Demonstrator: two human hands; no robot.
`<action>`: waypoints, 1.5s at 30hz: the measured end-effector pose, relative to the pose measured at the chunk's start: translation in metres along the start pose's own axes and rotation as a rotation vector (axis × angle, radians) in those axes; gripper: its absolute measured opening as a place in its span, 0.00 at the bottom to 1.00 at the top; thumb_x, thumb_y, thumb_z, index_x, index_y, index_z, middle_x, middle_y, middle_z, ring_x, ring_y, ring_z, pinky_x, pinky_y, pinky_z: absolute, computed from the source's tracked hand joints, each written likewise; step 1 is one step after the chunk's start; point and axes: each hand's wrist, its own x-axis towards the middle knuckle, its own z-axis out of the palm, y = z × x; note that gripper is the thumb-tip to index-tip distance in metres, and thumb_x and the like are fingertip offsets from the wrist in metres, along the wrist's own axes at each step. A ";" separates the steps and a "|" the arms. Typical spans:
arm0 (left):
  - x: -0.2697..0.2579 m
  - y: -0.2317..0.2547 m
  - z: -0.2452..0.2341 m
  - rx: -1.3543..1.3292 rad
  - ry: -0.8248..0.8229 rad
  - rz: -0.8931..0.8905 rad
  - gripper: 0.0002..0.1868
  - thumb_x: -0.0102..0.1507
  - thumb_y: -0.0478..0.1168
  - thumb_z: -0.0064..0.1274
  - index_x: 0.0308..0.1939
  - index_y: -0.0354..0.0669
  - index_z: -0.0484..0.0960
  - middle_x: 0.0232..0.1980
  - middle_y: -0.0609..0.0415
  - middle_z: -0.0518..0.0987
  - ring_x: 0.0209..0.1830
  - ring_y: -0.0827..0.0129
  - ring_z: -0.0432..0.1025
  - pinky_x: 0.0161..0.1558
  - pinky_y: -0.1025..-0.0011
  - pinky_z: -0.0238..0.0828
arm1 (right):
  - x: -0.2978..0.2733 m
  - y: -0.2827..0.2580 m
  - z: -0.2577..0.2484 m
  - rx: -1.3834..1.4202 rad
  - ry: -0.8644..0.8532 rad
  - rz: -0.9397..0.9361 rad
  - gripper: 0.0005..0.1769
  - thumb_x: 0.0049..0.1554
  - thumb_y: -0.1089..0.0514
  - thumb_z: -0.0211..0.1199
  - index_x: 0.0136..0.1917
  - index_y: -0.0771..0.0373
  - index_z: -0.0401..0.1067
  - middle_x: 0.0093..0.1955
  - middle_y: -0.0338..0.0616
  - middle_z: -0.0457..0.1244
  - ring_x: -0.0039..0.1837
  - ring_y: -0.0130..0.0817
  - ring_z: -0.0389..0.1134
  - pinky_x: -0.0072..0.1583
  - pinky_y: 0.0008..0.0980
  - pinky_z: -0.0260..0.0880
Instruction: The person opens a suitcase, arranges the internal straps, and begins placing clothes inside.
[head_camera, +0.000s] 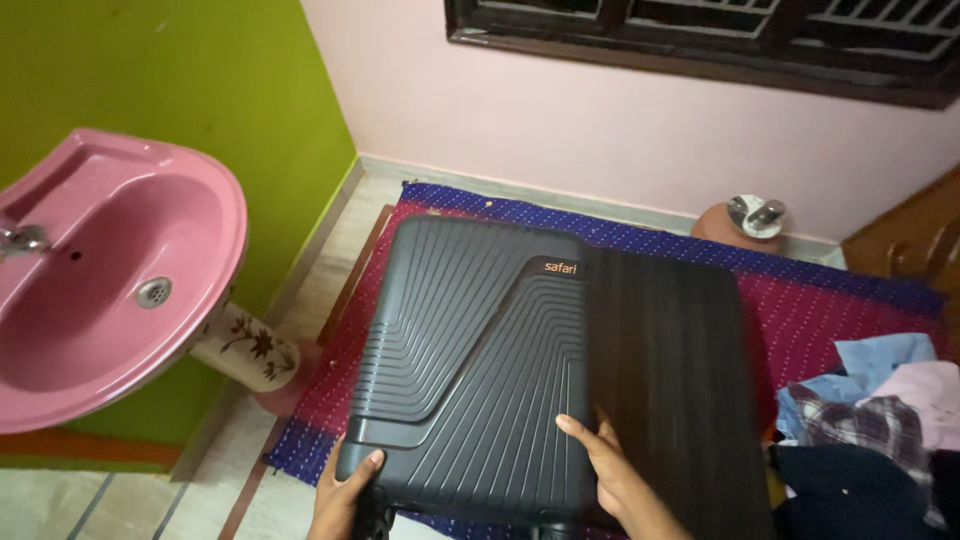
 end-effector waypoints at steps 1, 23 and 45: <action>0.000 -0.002 0.006 -0.015 -0.021 0.004 0.35 0.55 0.34 0.62 0.67 0.36 0.72 0.52 0.44 0.81 0.48 0.61 0.77 0.50 0.65 0.74 | -0.001 -0.002 -0.006 0.009 0.011 0.017 0.66 0.40 0.40 0.75 0.82 0.56 0.44 0.79 0.53 0.54 0.80 0.46 0.54 0.76 0.49 0.56; -0.009 -0.074 0.126 0.039 -0.221 -0.098 0.40 0.53 0.36 0.65 0.69 0.37 0.69 0.51 0.43 0.81 0.48 0.57 0.78 0.51 0.59 0.75 | -0.061 -0.002 -0.144 0.191 0.234 0.023 0.58 0.43 0.45 0.73 0.81 0.56 0.49 0.74 0.54 0.59 0.73 0.47 0.63 0.68 0.51 0.69; -0.077 -0.094 0.217 0.252 -0.201 -0.207 0.36 0.54 0.46 0.66 0.65 0.41 0.73 0.44 0.46 0.82 0.37 0.59 0.76 0.40 0.60 0.74 | -0.044 0.022 -0.258 0.307 0.122 0.122 0.53 0.45 0.40 0.71 0.76 0.66 0.58 0.69 0.60 0.63 0.69 0.50 0.67 0.66 0.47 0.70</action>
